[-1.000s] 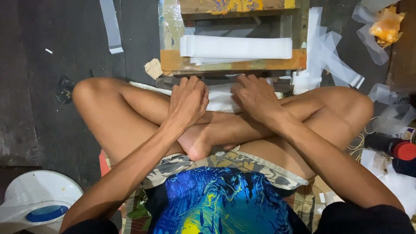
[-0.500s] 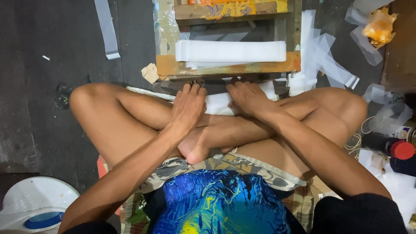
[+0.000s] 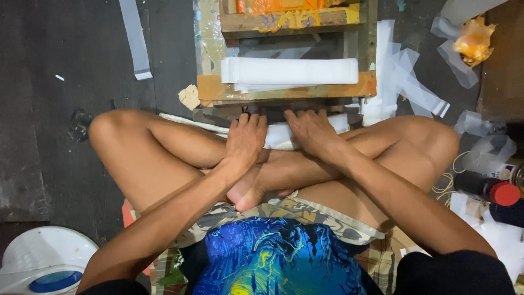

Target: The person sits cross-legged on the floor and performs screen printing. They place a white strip of material under a screen frame, use a squeegee to spread orange ink across the screen, and then lift the screen to reveal the printed material. This process is repeated multiple times.

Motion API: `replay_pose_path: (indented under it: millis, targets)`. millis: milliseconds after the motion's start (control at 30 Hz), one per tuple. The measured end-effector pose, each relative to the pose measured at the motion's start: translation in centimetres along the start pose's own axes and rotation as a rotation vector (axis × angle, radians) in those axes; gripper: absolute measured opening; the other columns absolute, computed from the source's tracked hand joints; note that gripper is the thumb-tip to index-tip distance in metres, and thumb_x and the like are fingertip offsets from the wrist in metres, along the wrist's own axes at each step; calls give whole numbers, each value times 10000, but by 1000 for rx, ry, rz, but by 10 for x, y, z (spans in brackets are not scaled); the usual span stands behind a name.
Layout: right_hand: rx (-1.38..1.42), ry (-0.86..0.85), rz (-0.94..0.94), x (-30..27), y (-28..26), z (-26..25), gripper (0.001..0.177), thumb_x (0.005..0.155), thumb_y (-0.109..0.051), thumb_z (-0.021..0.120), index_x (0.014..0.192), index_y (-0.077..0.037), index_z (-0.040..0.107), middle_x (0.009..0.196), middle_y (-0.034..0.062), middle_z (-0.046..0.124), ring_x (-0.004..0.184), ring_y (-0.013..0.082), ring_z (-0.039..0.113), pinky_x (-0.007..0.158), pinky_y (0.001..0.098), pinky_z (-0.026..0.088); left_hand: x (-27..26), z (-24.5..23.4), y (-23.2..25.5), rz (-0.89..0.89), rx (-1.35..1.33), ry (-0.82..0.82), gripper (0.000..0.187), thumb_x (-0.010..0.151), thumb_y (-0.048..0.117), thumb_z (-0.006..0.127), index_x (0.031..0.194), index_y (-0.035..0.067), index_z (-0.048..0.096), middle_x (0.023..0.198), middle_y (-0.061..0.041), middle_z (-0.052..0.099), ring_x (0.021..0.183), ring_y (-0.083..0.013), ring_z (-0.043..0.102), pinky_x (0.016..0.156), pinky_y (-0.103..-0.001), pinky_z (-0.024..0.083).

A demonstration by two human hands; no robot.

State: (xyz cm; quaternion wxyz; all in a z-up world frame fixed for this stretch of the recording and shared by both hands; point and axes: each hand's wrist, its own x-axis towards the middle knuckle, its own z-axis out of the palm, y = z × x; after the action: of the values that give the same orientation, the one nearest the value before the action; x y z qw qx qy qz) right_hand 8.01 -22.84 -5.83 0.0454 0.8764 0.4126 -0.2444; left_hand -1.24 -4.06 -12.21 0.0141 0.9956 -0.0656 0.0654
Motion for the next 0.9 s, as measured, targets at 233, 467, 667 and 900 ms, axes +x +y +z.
replay_pose_path:
  millis: [233, 467, 667, 900]
  targets:
    - [103, 14, -40, 2, 13, 9, 256, 950, -234, 523, 1085, -124, 710, 1109, 178, 695, 965, 409, 650, 794, 543, 399, 1, 13, -8, -2, -93, -139, 150, 847, 267, 710, 935, 149, 740, 1065, -134, 614, 1022, -340, 560, 762, -430, 412]
    - [216, -82, -19, -15, 12, -34, 284, 991, -209, 497, 1172, -206, 717, 1247, 141, 694, 1099, 397, 672, 815, 532, 482, 26, -84, -16, -43, -493, -422, 335, 972, 410, 571, 1013, 112, 717, 961, -170, 682, 925, -403, 655, 772, -507, 451]
    - [207, -93, -13, -48, 31, -98, 219, 960, -161, 565, 1072, -258, 726, 1044, 89, 783, 997, 370, 737, 825, 523, 553, 51, -64, -33, -226, -1023, -700, 627, 1074, 469, 262, 985, 89, 753, 966, -230, 747, 1021, -451, 688, 834, -537, 526]
    - [696, -98, -7, -78, 47, -181, 101, 916, -170, 717, 1000, -122, 689, 809, 156, 783, 812, 214, 683, 770, 445, 537, 43, -103, -34, 49, -1162, -426, 568, 970, 232, 682, 1384, -92, 467, 1287, -415, 571, 1193, -611, 528, 955, -689, 452]
